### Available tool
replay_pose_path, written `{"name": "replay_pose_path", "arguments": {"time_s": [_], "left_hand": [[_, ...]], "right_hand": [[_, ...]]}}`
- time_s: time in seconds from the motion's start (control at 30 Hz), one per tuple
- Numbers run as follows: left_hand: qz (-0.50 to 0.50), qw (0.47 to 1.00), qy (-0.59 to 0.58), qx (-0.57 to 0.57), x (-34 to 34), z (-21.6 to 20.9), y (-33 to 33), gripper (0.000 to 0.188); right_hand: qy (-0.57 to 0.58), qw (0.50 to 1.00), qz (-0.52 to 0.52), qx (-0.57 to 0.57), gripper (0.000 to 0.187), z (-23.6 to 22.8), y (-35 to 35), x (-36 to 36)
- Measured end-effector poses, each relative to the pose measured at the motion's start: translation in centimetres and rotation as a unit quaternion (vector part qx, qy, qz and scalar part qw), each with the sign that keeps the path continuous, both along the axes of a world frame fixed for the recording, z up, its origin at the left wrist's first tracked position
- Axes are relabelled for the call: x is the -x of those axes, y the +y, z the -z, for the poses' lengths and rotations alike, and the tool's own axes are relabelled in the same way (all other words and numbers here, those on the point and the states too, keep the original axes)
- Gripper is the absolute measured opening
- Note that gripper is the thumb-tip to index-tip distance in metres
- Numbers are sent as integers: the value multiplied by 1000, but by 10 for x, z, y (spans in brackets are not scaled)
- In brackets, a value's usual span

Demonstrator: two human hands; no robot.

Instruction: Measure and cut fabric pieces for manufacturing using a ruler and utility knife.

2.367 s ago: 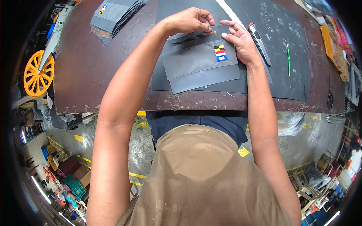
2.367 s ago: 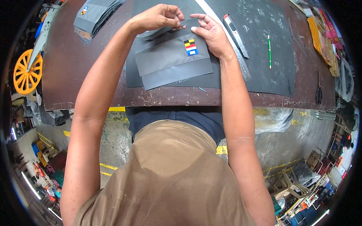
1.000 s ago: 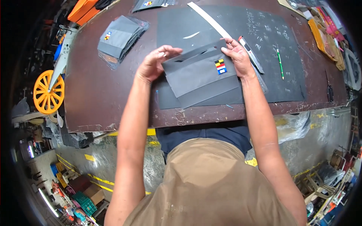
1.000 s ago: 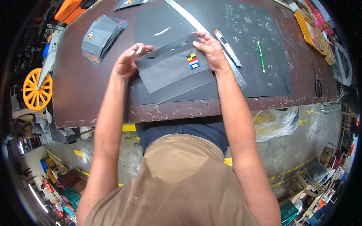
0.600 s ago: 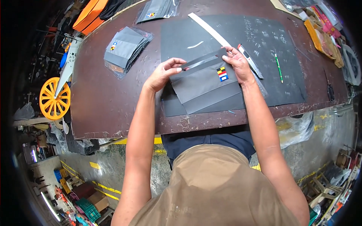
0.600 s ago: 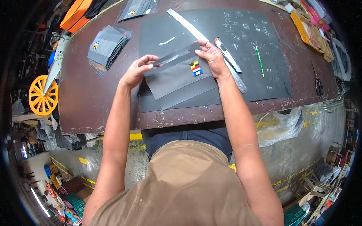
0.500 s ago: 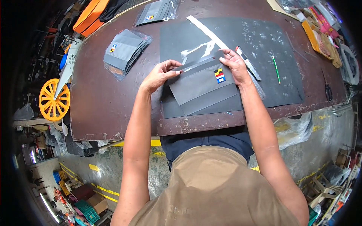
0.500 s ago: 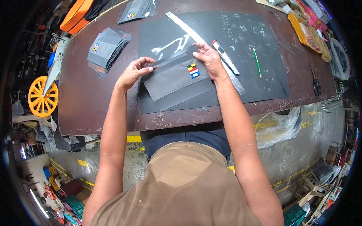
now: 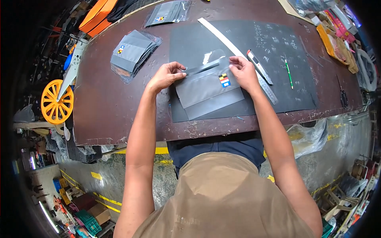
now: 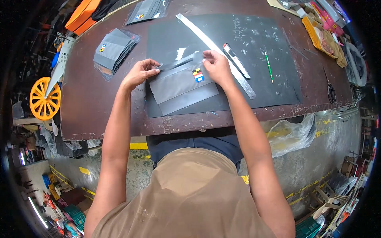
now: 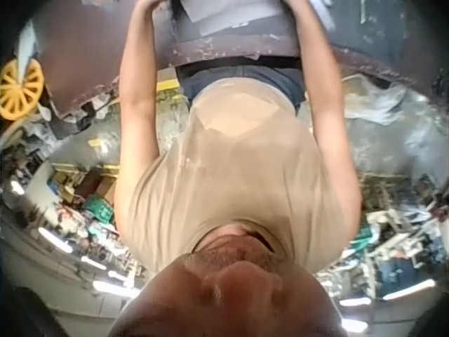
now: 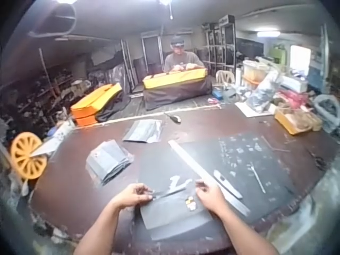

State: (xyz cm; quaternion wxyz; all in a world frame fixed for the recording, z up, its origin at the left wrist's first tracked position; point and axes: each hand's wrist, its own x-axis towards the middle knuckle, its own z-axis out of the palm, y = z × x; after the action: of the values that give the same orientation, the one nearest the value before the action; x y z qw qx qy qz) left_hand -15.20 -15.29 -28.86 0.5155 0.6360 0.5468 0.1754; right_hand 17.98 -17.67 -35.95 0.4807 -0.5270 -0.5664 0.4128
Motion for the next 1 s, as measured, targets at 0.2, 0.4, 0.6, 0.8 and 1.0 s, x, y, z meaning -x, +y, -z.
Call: {"name": "replay_pose_path", "arguments": {"time_s": [0.2,0.4,0.6,0.8,1.0], "left_hand": [[-52,975,132,-172,14,20,-14,61],[-64,861,185,-470,-43,35,-42,38],[5,888,155,-433,-106,75,-59,45],[17,865,188,-465,-111,81,-56,44],[17,875,164,-455,-124,80,-48,45]], "right_hand": [[-319,934,108,-116,28,-33,-65,-39],[-486,867,109,34,36,-28,-125,-70],[-429,894,111,70,33,-13,-120,-78],[-367,916,80,139,37,-43,-118,-75],[32,980,-49,190,48,-47,-140,-66]]}}
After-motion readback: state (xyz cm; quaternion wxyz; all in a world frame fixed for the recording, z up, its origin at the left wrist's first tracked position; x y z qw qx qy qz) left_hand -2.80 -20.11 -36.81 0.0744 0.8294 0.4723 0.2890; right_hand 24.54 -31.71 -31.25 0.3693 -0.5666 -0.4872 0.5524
